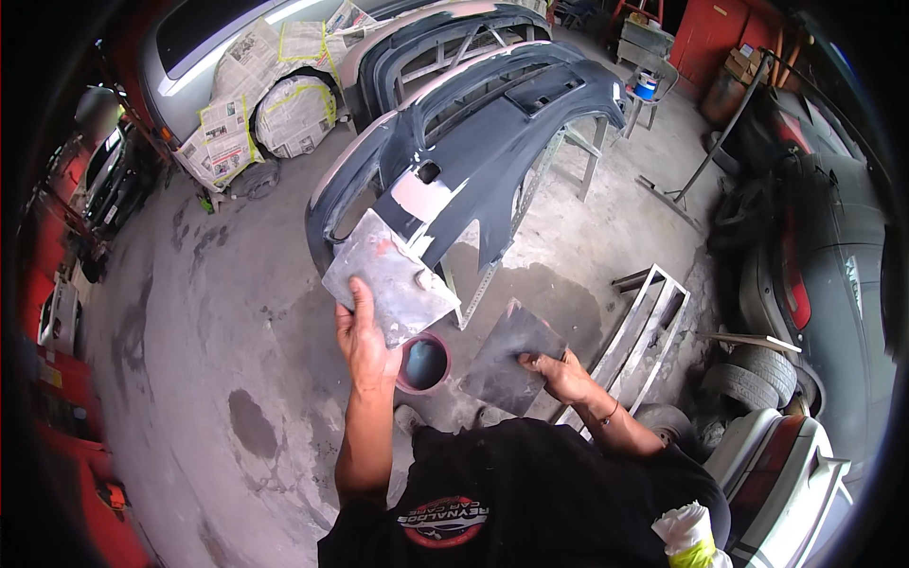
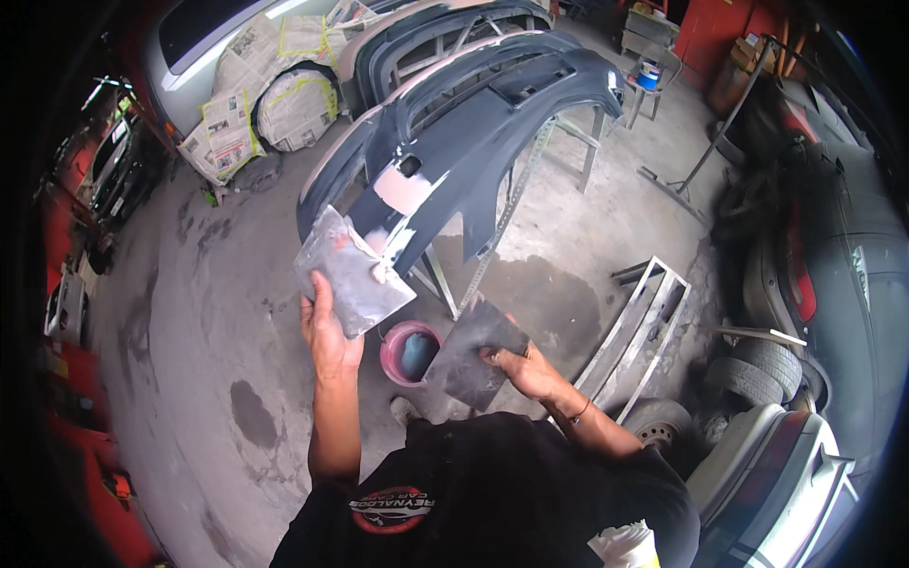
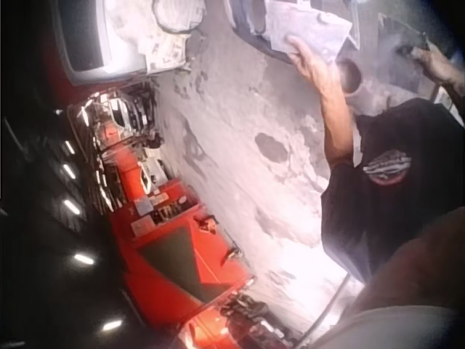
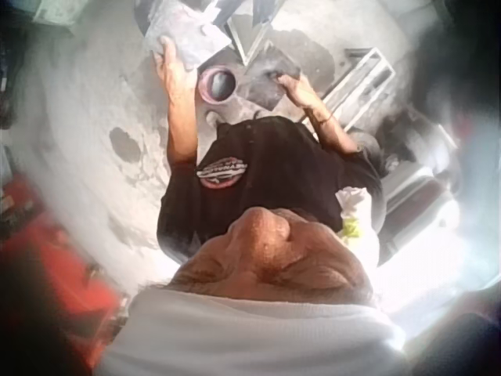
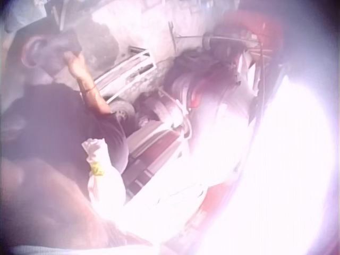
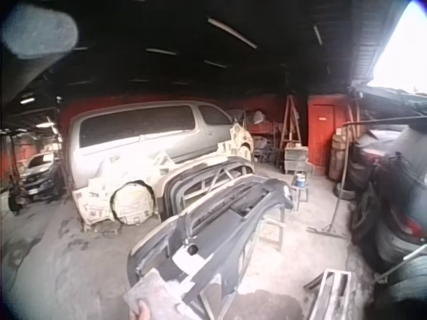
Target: The recorder is preparing a car bumper for painting by sanding it down and checking the surface texture.
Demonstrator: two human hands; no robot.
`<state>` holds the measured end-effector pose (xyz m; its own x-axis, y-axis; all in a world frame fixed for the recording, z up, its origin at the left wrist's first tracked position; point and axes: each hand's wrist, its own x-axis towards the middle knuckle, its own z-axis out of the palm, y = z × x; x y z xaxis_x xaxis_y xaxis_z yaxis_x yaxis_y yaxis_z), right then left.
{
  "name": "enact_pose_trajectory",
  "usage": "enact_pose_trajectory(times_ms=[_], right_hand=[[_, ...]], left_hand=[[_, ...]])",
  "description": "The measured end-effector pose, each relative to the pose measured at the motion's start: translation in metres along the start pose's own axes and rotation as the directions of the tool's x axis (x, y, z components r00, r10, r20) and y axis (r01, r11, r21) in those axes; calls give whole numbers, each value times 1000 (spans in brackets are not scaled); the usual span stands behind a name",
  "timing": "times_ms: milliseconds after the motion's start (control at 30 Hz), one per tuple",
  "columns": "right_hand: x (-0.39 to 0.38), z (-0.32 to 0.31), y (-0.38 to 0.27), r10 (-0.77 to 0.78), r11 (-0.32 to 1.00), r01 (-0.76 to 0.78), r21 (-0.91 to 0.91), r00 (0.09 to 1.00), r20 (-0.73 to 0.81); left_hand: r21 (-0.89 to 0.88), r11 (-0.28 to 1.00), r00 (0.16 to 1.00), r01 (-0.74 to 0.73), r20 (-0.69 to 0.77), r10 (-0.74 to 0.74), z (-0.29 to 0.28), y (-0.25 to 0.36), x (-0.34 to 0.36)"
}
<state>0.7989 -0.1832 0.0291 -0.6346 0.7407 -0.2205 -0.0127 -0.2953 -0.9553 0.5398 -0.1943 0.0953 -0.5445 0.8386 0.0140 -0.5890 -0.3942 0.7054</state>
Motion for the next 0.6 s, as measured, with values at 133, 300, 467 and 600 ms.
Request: enact_pose_trajectory(times_ms=[133,300,467,600], right_hand=[[10,8,-7,-163,860,210,464,977,-141],[5,36,-46,-835,222,502,-836,541,103],[-3,63,-39,-618,155,509,-847,719,318],[8,64,-31,-750,-61,507,-860,545,375]], left_hand=[[-19,981,980,-195,27,196,1,-8,-17],[-72,969,968,-238,62,243,4,-14,-25],[-11,956,956,-293,-27,292,17,-13,-38],[-67,963,961,-261,78,266,17,-13,-51]])
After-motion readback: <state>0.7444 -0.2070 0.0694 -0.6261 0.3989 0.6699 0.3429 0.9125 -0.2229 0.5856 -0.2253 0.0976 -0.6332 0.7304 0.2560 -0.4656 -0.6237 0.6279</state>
